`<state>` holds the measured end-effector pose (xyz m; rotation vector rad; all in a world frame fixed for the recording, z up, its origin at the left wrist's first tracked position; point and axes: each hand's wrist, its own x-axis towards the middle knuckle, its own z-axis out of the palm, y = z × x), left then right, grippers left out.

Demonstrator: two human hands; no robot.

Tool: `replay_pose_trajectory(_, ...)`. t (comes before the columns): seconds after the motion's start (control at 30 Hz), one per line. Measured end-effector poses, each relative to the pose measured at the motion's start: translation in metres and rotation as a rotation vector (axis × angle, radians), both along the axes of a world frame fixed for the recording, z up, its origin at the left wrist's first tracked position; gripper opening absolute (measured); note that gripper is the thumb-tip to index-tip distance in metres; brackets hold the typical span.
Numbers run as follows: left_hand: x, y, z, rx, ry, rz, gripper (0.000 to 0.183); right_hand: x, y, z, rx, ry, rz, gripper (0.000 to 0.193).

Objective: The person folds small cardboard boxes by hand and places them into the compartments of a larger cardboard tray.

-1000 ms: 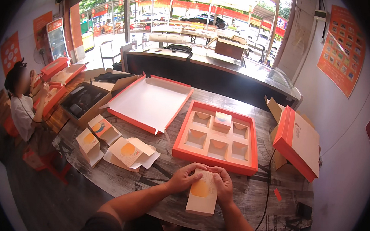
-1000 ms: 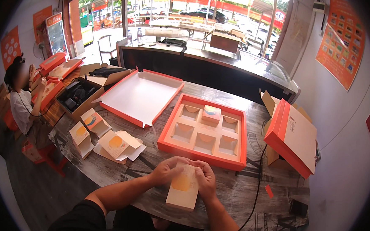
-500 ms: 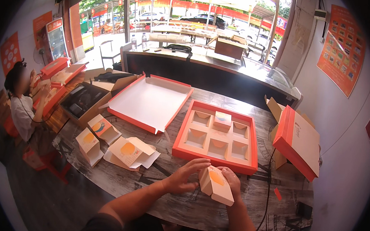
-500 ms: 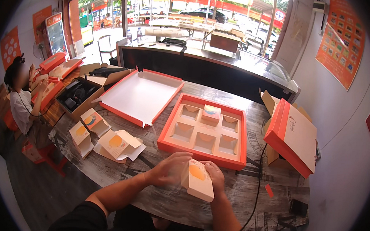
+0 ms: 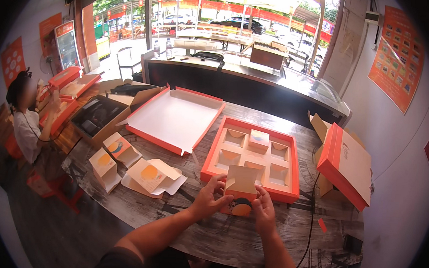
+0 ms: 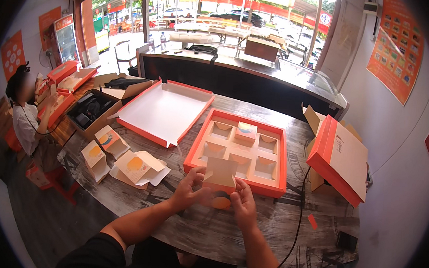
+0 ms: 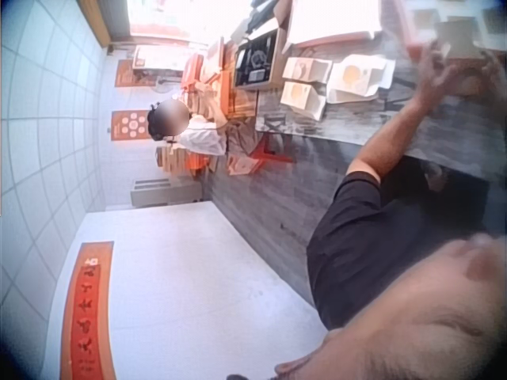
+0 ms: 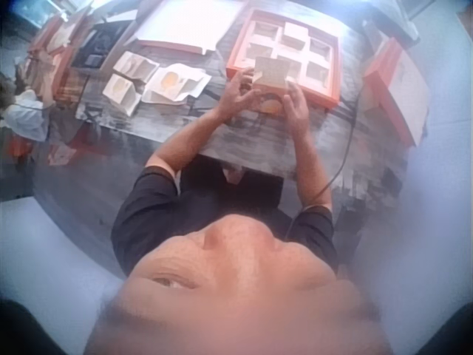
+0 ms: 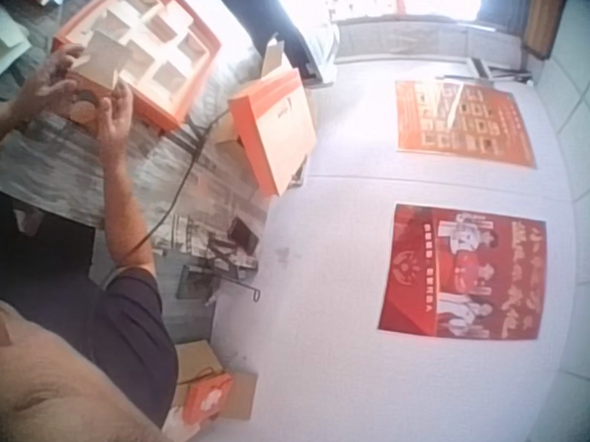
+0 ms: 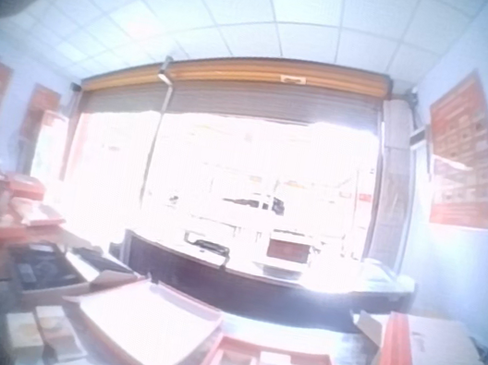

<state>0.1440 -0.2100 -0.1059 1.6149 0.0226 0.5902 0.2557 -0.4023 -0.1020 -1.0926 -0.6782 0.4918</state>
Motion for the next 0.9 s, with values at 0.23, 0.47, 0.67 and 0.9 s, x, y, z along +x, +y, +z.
replay_pose_trajectory(0.23, -0.003, -0.002, -0.002, 0.032, 0.000, -0.082, 0.047, -0.008, -0.002, 0.002, -0.037, -0.129, -0.008, 0.057)
replay_pose_trajectory(0.47, -0.002, -0.003, -0.010, -0.122, 0.024, -0.151, 0.030, -0.002, -0.001, -0.010, -0.043, -0.246, 0.000, 0.027)
replay_pose_trajectory(0.67, 0.006, -0.001, -0.020, 0.012, -0.050, -0.042, 0.025, -0.007, -0.002, 0.007, -0.244, -0.524, -0.118, 0.017)
replay_pose_trajectory(0.9, 0.008, -0.007, -0.027, -0.295, -0.043, -0.085, 0.024, -0.012, 0.003, -0.002, -0.109, -0.248, -0.129, 0.034)
